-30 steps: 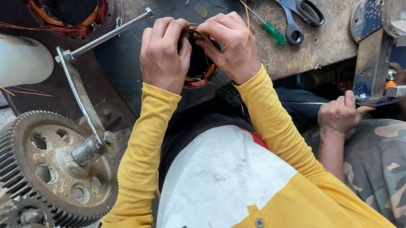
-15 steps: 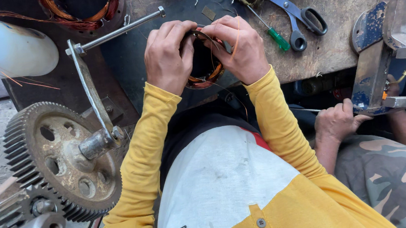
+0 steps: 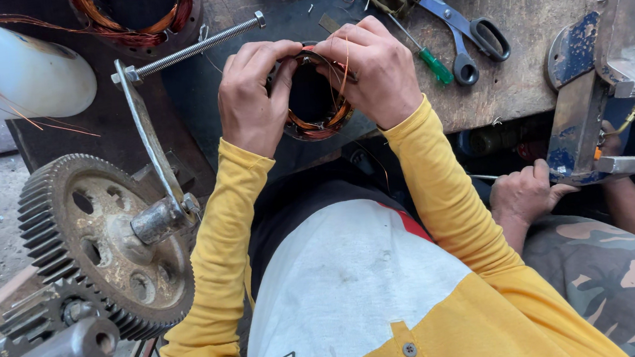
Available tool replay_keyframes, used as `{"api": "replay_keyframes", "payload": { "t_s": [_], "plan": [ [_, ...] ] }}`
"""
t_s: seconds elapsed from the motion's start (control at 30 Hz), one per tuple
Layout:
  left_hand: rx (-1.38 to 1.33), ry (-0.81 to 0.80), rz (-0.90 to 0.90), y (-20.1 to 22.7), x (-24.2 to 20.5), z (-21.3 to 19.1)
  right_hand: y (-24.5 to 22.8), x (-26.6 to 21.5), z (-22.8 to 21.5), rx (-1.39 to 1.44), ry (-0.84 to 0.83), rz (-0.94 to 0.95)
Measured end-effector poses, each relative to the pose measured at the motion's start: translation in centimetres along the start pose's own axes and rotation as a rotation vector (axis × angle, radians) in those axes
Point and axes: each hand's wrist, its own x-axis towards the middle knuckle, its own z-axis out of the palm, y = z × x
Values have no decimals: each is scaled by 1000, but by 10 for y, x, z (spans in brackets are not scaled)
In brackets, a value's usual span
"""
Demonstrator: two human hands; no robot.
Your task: The person pours a liquid from a white bottle onto a copper wire, then uses a green-handled screwdriver to scrape the wire. They place the bottle down, wipe the workbench with a cloth, and then use the screwdriver to adjust and secure copper windings on a motor stator.
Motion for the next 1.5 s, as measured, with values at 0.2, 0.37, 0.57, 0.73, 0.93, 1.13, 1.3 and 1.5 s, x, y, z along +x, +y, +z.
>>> {"api": "replay_keyframes", "payload": {
  "t_s": [0.2, 0.37, 0.57, 0.73, 0.93, 1.13, 1.3, 1.5],
  "plan": [
    [-27, -38, -66, -5, -3, 2, 10, 0, 1, 285, -44, 101],
    [71, -28, 65, -8, -5, 0, 6, 1, -5, 306, -55, 106],
    [73, -56, 83, -8, -3, -2, 7, 2, -10, 314, -52, 92],
    [65, -56, 79, -7, -3, -2, 8, 0, -7, 336, -16, 115],
    [74, -36, 91, -8, -7, 0, 8, -1, -1, 208, 48, 33],
    [144, -20, 124, -5, -11, 4, 4, 0, 2, 109, 63, 46],
    [200, 4, 135, 2, -12, 5, 4, -1, 3, 158, 98, 73],
    [218, -15, 101, 6, -11, 7, 1, -9, 3, 245, 122, 156]
  ]
}}
